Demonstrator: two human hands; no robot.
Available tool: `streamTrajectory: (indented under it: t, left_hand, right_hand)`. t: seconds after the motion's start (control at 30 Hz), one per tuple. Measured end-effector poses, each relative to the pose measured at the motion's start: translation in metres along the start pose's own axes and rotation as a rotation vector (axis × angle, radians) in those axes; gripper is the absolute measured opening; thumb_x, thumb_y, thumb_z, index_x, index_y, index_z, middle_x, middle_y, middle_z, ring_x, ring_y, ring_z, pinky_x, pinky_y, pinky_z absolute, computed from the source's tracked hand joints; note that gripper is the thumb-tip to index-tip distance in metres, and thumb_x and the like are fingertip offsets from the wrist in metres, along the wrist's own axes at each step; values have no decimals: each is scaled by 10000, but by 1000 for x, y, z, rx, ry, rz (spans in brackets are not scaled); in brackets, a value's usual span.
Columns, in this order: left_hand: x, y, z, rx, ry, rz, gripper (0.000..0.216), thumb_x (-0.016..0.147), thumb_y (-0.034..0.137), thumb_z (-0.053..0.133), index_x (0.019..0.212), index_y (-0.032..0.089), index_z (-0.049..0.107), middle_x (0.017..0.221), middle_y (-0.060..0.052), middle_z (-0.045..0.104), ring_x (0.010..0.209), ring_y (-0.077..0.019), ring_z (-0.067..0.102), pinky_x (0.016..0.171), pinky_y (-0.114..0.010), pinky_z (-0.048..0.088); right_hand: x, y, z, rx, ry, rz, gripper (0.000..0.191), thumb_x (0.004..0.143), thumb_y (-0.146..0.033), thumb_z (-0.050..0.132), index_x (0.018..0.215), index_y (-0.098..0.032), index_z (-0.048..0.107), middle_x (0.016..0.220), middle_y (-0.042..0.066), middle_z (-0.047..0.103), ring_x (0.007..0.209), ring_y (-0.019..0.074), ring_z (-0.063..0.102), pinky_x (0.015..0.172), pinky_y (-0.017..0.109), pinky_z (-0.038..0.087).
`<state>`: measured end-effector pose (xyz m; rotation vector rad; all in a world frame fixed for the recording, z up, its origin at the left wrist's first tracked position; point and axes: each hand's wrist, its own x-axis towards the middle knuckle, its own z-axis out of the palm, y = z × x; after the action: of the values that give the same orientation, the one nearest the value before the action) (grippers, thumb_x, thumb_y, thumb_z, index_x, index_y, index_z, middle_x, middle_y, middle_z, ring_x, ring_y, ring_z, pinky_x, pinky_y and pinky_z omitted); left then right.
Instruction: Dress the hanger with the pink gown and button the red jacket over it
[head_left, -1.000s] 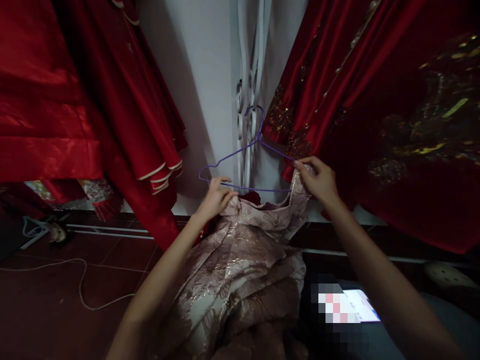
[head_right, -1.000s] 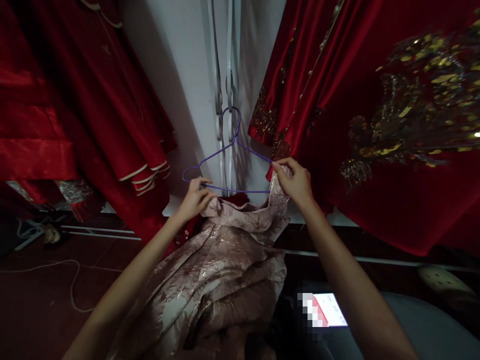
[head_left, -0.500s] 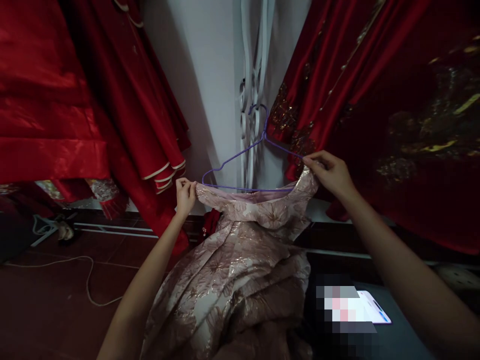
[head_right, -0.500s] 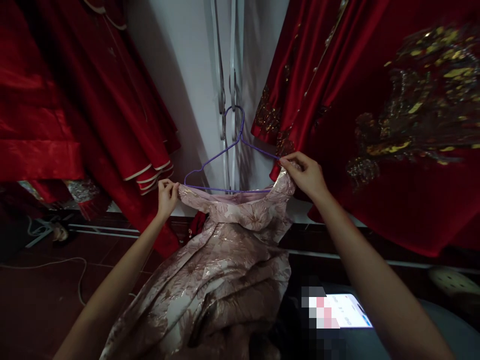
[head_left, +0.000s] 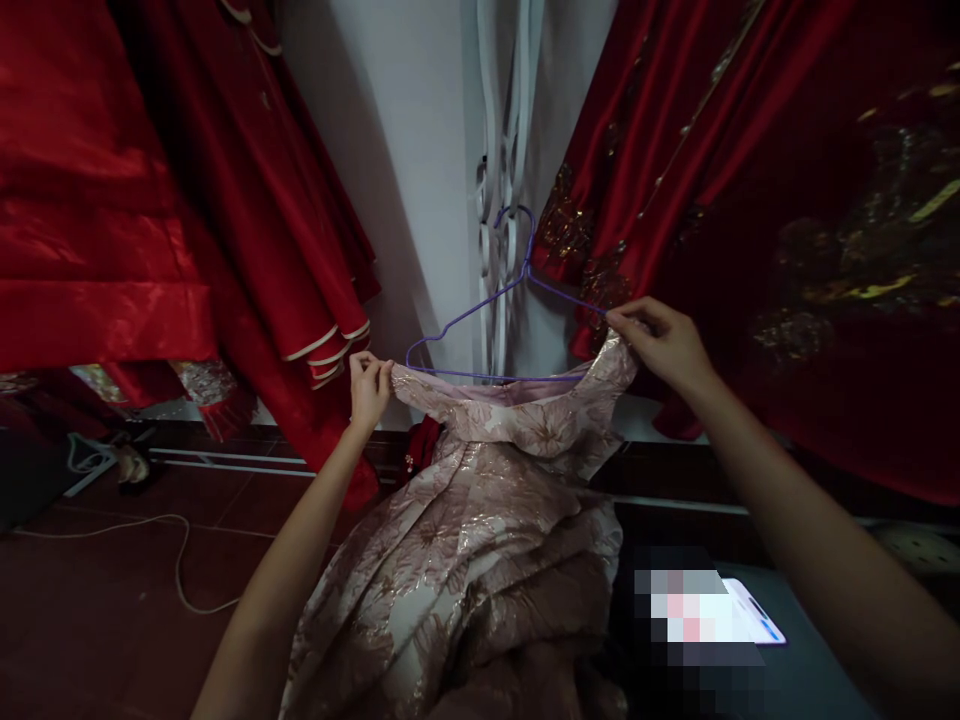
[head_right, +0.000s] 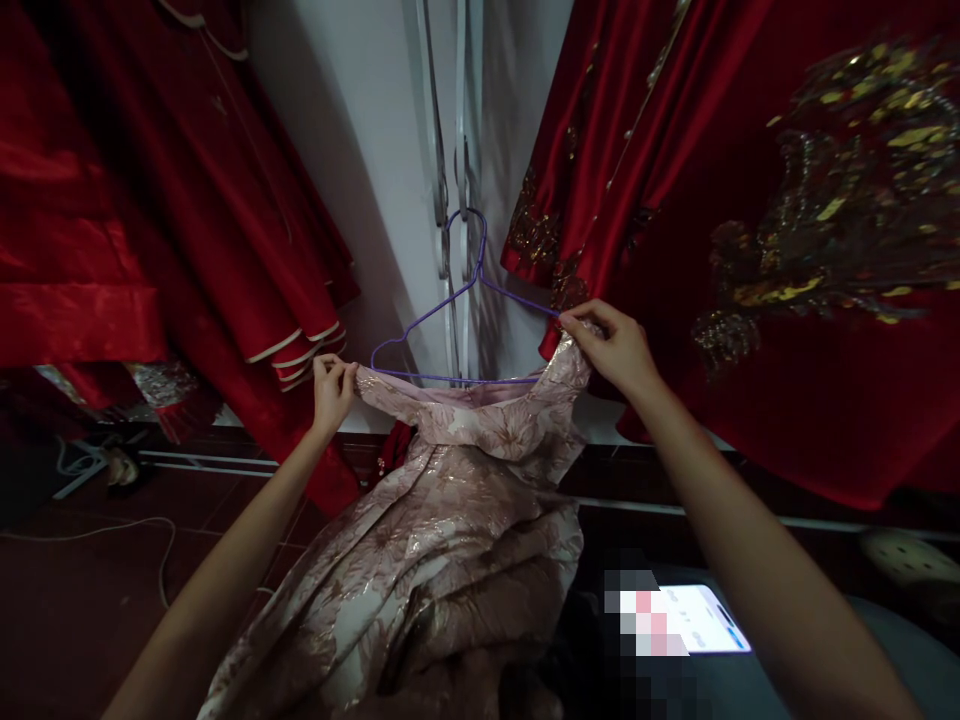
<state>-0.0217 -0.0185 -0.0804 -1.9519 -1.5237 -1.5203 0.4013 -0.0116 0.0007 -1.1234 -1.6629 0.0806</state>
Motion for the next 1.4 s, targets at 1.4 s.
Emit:
streamTrajectory:
  t: [1.4]
  left_hand:
    - [37,-26,-4,-40,-560,-95,296,879,348,302,849,173,539,867,-48,628,827,-136,562,753,-225,440]
  right_hand:
    - [-2,3,17,143,-95,112,218,751,-436,603,778,-220,593,824,36,642,779,165,551,721,269,418]
